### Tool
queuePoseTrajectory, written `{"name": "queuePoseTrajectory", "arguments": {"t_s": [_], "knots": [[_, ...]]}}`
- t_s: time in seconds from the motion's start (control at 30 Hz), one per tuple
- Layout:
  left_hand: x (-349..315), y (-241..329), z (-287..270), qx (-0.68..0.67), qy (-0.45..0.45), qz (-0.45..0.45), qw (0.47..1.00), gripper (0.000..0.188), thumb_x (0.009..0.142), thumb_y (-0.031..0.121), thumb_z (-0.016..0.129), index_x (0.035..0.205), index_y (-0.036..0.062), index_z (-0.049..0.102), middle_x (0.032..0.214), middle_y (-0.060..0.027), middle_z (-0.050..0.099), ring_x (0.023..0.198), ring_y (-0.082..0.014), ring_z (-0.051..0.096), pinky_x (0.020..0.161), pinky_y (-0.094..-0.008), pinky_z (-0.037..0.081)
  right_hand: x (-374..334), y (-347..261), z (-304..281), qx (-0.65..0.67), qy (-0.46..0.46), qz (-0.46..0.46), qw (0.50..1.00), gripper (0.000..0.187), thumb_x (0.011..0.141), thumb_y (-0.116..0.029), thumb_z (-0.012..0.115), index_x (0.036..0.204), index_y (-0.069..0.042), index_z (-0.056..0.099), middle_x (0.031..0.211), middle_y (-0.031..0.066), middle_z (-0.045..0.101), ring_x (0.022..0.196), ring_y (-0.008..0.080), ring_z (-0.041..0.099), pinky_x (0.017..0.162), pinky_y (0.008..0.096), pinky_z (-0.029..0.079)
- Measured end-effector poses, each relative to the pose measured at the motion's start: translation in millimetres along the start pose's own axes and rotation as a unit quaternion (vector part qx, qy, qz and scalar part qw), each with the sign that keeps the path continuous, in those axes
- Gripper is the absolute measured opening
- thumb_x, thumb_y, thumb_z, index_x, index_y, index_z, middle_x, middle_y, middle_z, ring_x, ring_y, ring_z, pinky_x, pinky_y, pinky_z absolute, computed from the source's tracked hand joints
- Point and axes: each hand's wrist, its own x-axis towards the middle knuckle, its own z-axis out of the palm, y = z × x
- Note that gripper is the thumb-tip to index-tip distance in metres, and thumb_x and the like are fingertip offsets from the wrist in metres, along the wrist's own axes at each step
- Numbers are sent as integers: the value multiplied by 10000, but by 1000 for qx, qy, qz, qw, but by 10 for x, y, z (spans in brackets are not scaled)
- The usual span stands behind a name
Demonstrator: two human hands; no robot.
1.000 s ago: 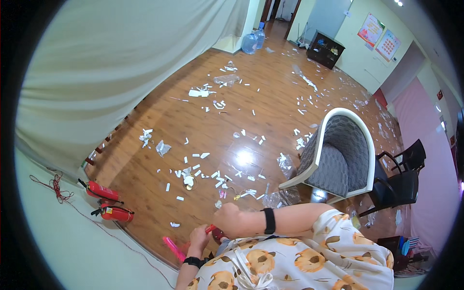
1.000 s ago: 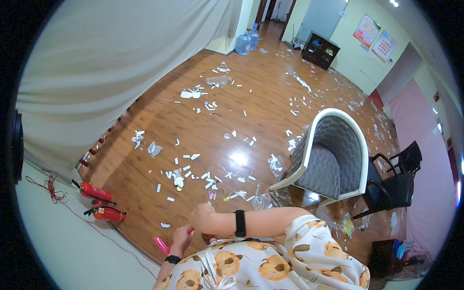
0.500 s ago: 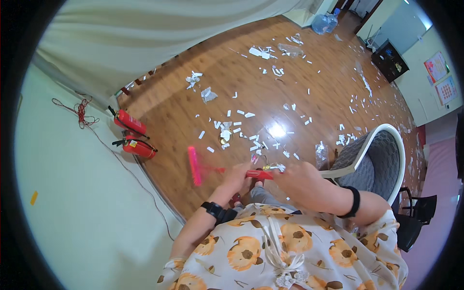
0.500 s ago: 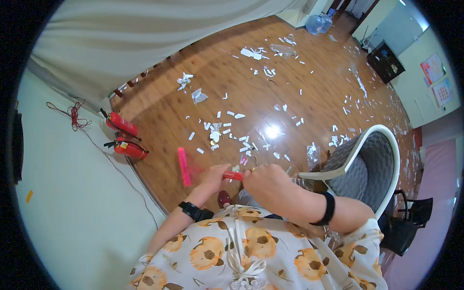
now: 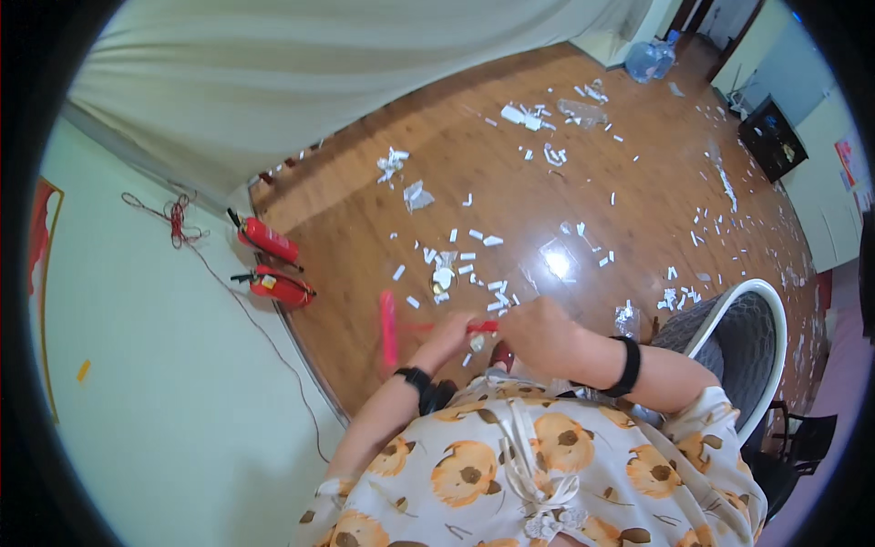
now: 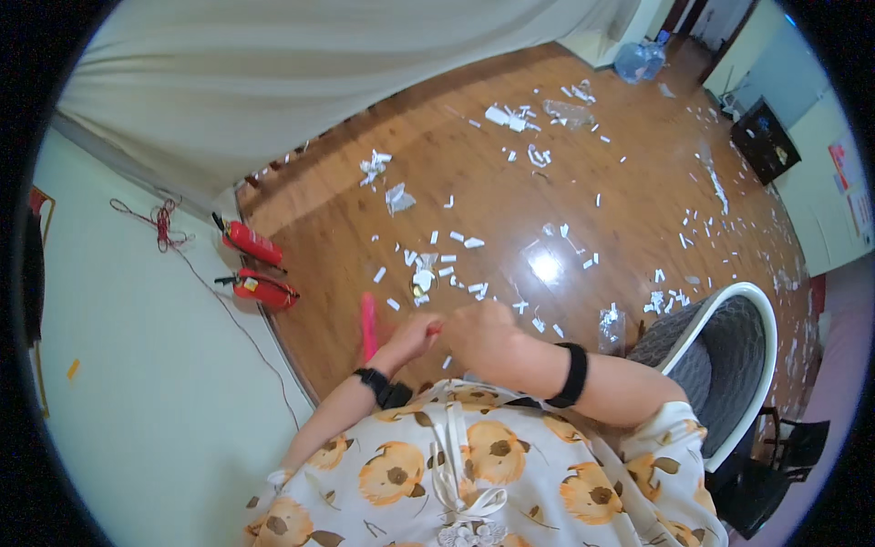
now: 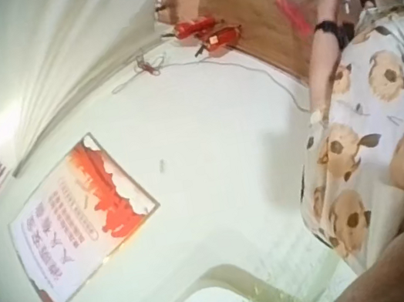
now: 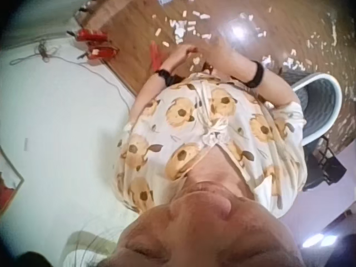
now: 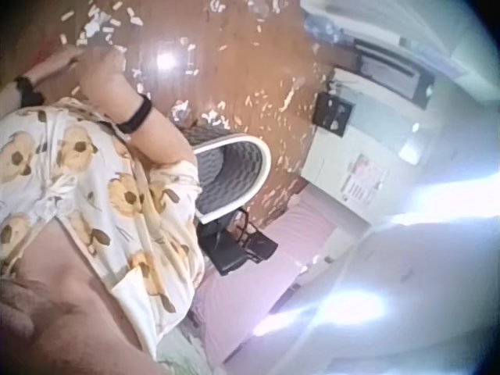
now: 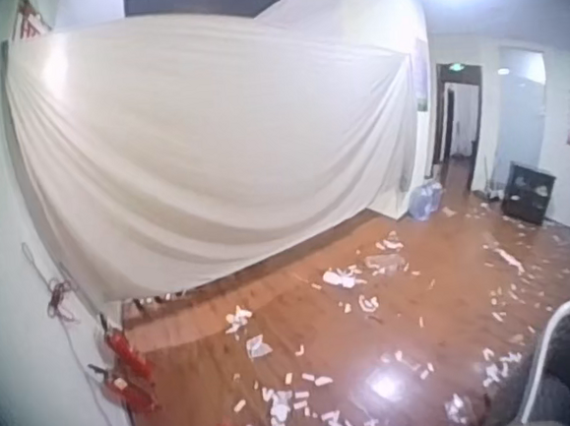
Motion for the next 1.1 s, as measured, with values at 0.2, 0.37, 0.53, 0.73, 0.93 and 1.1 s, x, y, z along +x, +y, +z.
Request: {"name": "queuePoseTrajectory", "arguments": {"t_s": [0.2,0.37,0.53,0.73,0.93,1.1], "knots": [[938,513,232,-35,64,44,996,272,709,-8,607,972,59,617,832,-172,623,849,-380,609,716,-428,493,-453,410,-419,-82,-100,138,982,153,759,-134,640,881,-43,637,725,48,662,704,192,674,550,294,501],[1075,693,52,46,-51,15,998,343,720,2,632,1051,79,589,908,-177,637,887,-377,612,743,-440,494,-621,683,-423,-64,-29,127,989,106,756,-107,634,837,-39,641,723,59,668,707,178,681,554,275,502],[858,385,-173,73,-48,-23,996,195,739,63,634,929,103,614,887,-148,655,858,-362,626,716,-471,495,-280,816,-176,10,-40,94,995,162,806,-96,592,952,-28,608,745,81,673,715,218,685,563,319,521],[723,-264,-519,121,-81,-84,986,140,752,113,643,892,108,636,880,-150,657,860,-355,626,717,-470,492,486,813,-7,42,-35,62,997,131,807,-92,589,927,-58,630,740,103,679,718,243,690,578,345,531],[1047,-548,-676,75,-73,1,994,113,761,131,637,870,101,631,855,-151,652,843,-368,622,719,-473,490,771,873,-341,4,-37,92,995,84,784,-105,606,858,-101,643,743,60,674,707,204,681,582,327,513],[1472,-241,-1098,-26,-19,130,991,62,772,80,579,825,80,612,814,-156,642,818,-362,627,705,-459,496,911,673,-1192,-154,-2,140,978,45,820,-135,581,839,-112,615,679,23,638,651,175,654,566,317,484]]}}
